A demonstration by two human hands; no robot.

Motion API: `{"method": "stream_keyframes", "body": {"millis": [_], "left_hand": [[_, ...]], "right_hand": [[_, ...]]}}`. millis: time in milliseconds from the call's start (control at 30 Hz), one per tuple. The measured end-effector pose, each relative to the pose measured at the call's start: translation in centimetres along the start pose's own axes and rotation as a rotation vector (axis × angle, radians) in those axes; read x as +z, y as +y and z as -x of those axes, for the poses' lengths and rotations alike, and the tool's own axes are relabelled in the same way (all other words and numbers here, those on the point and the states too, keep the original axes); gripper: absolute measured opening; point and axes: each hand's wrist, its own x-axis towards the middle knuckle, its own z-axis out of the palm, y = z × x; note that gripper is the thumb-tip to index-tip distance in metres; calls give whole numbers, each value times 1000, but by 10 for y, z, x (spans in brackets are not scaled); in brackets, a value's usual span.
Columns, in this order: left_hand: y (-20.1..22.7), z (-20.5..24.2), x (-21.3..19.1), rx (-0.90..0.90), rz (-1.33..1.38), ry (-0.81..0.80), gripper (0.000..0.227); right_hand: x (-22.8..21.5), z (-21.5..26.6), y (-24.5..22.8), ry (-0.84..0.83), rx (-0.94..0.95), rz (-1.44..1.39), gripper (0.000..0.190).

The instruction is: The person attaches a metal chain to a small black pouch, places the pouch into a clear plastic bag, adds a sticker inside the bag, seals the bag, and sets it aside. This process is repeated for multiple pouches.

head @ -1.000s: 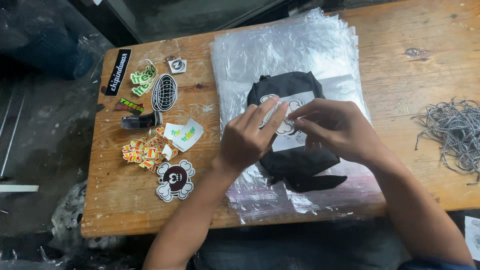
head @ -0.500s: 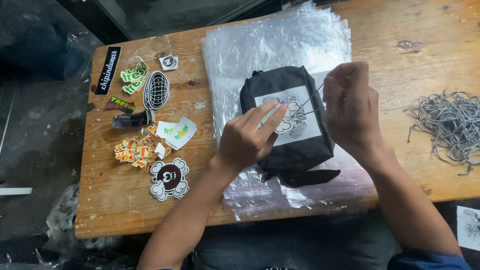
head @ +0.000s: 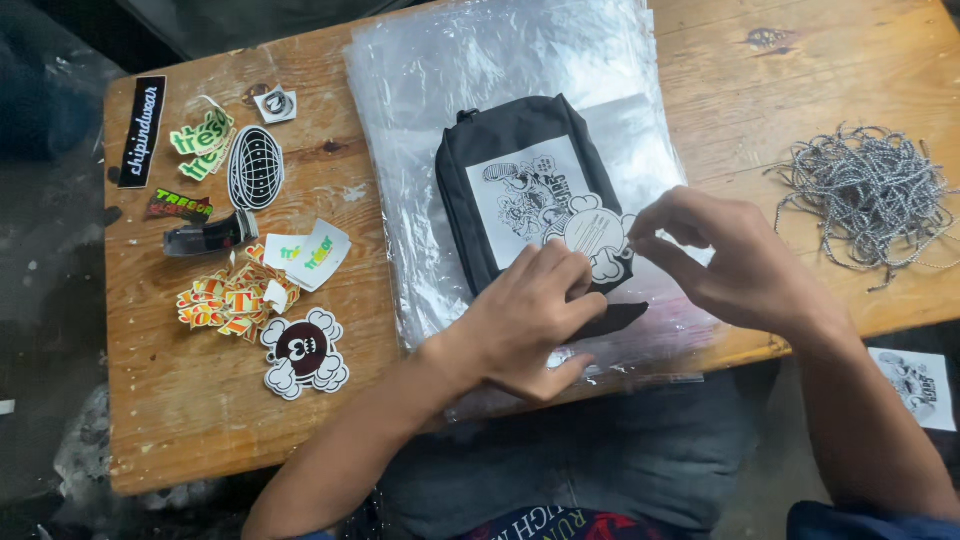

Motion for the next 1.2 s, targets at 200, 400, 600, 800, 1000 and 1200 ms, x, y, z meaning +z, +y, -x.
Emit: {"method": "stream_keyframes", "body": {"millis": [200, 400, 600, 800, 1000, 1200], "left_hand": [[2, 1, 11, 6, -219, -27, 20], [15, -8, -3, -274, 270, 278, 12], [6, -1, 6, -317, 401, 386, 22], [2, 3, 9, -303, 442, 408, 32], [6, 0, 3, -272, 453, 418, 20], [3, -2, 0, -331, 655, 396, 15]], "right_hand": [[10, 28, 16, 41, -84, -41, 8], [26, 41, 9, 256, -41, -321, 14], [43, 31, -12, 342, -235, -461, 27], [52, 29, -15, 393, -219, -361, 27], [59, 29, -9, 328, -147, -547, 21], [56, 27, -3, 201, -66, -736, 18]]}}
